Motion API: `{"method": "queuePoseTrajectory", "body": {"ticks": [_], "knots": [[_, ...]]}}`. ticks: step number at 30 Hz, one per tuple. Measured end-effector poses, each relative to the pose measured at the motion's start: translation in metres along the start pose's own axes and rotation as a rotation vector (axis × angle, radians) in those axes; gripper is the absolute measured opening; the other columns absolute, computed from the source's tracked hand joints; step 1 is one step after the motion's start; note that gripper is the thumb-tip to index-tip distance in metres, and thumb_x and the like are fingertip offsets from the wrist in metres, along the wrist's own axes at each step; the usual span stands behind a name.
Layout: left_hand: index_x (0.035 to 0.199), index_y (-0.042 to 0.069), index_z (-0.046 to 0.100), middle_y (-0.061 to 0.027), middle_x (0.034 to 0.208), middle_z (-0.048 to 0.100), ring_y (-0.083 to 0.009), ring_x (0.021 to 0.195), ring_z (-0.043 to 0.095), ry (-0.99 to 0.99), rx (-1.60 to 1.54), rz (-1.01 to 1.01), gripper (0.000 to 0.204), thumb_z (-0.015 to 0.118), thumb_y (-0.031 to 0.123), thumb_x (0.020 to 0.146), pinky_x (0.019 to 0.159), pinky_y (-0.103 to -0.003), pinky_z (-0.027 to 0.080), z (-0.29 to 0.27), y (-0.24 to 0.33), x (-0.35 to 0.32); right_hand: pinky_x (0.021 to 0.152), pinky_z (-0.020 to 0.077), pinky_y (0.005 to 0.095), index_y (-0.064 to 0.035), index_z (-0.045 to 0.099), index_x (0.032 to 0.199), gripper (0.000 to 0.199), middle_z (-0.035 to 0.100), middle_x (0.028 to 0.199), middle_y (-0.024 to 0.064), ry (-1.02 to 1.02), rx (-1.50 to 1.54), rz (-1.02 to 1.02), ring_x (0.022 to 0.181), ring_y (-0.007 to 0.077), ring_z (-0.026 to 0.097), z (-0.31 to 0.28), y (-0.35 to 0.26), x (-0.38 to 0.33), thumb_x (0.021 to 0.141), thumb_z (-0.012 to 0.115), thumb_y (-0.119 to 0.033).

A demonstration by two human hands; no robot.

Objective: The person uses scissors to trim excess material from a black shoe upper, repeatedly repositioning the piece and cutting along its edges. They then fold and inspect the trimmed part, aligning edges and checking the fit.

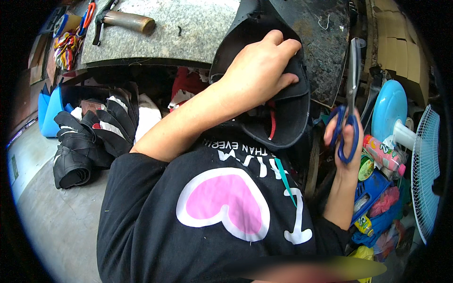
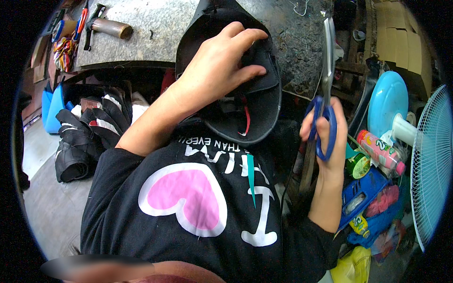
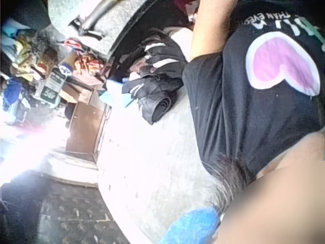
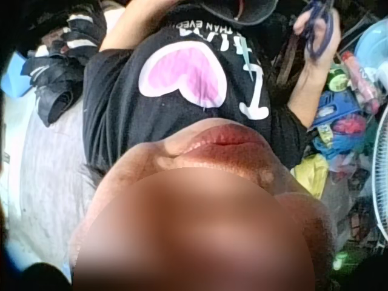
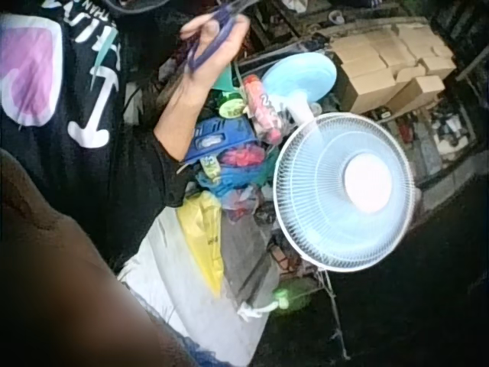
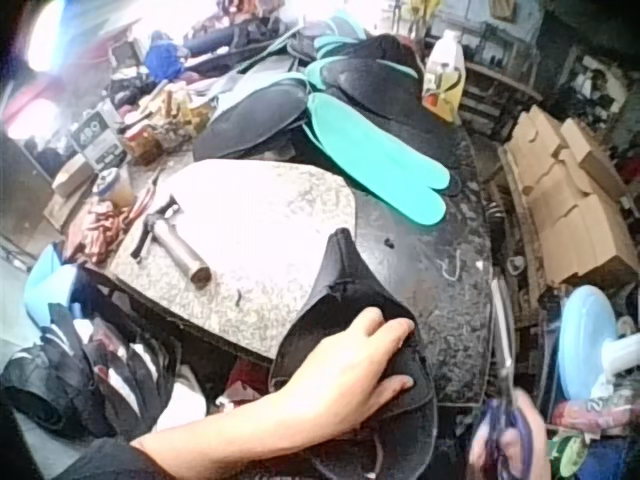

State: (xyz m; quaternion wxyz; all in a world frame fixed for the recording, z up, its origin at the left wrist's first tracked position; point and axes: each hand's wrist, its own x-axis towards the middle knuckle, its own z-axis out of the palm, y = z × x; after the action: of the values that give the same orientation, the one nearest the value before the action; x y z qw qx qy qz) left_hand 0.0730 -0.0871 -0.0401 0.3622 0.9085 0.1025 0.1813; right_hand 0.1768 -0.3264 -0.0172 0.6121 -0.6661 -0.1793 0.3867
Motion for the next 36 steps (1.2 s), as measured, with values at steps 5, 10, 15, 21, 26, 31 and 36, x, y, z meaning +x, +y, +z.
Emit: {"method": "queuePoseTrajectory", "body": {"ticks": [5, 10, 15, 21, 26, 31, 36], "knots": [[0.112, 0.011, 0.059, -0.0147, 0.094, 0.058, -0.0372, 0.084, 0.062, 0.029, -0.002, 0.034, 0.032, 0.067, 0.008, 0.081, 0.072, -0.043, 0.052, 0.002, 0.0, 0.002, 0.064, 0.0473, 0.0225, -0.0001, 0.048, 0.11, 0.037, 0.065, 0.085, 0.0066, 0.101, -0.302, -0.222, 0.071, 0.0101, 0.059, 0.026, -0.011, 0.053, 0.084, 0.074, -0.009], [0.104, 0.008, 0.063, -0.0169, 0.089, 0.06, -0.0364, 0.082, 0.066, 0.025, 0.081, 0.069, 0.02, 0.061, 0.01, 0.084, 0.07, -0.044, 0.054, 0.004, 0.0, 0.001, 0.068, 0.0479, 0.0243, -0.0014, 0.055, 0.105, 0.029, 0.064, 0.087, 0.0057, 0.002, -0.346, -0.215, 0.074, 0.0106, 0.059, 0.049, -0.011, 0.099, 0.086, 0.072, -0.015], [0.101, 0.009, 0.064, -0.0139, 0.088, 0.061, -0.0364, 0.078, 0.066, 0.072, -0.09, 0.12, 0.018, 0.065, 0.012, 0.084, 0.069, -0.043, 0.054, 0.001, -0.004, 0.001, 0.07, 0.0489, 0.0251, -0.0025, 0.057, 0.103, 0.03, 0.062, 0.086, 0.0029, -0.103, -0.303, -0.167, 0.076, 0.011, 0.061, 0.042, -0.018, 0.102, 0.08, 0.074, -0.011], [0.098, 0.003, 0.061, -0.0045, 0.085, 0.055, -0.0155, 0.077, 0.067, -0.078, -0.409, 0.019, 0.012, 0.061, -0.002, 0.088, 0.065, -0.026, 0.055, -0.007, -0.01, -0.006, 0.075, 0.0467, 0.0256, 0.0007, 0.057, 0.1, 0.034, 0.061, 0.089, 0.0042, -0.045, -0.112, -0.22, 0.08, 0.0131, 0.059, 0.051, -0.006, 0.098, 0.073, 0.074, -0.008], [0.101, 0.003, 0.06, -0.0002, 0.084, 0.054, -0.009, 0.077, 0.064, -0.061, -0.767, -0.002, 0.013, 0.06, -0.003, 0.09, 0.065, -0.023, 0.055, -0.018, -0.013, -0.009, 0.077, 0.0451, 0.0266, -0.0001, 0.059, 0.097, 0.032, 0.06, 0.089, 0.0059, 0.013, 0.179, -0.127, 0.08, 0.0149, 0.058, 0.068, -0.01, 0.099, 0.069, 0.072, -0.006], [0.106, 0.004, 0.059, 0.0026, 0.083, 0.052, -0.0038, 0.072, 0.057, 0.049, -0.602, -0.028, 0.022, 0.07, 0.008, 0.087, 0.063, -0.019, 0.051, -0.03, 0.0, -0.016, 0.073, 0.0471, 0.0265, -0.0005, 0.059, 0.097, 0.028, 0.062, 0.086, 0.0063, 0.04, 0.185, -0.234, 0.077, 0.0145, 0.06, 0.086, -0.027, 0.083, 0.073, 0.073, -0.005], [0.108, 0.005, 0.059, 0.0049, 0.083, 0.05, -0.0018, 0.073, 0.051, 0.047, -0.5, -0.081, 0.032, 0.076, 0.013, 0.082, 0.065, -0.017, 0.046, -0.041, 0.008, -0.025, 0.069, 0.0491, 0.0246, -0.0003, 0.059, 0.095, 0.022, 0.064, 0.084, 0.0064, 0.031, 0.108, -0.332, 0.073, 0.0141, 0.062, 0.099, -0.034, 0.075, 0.077, 0.071, -0.002]]}}
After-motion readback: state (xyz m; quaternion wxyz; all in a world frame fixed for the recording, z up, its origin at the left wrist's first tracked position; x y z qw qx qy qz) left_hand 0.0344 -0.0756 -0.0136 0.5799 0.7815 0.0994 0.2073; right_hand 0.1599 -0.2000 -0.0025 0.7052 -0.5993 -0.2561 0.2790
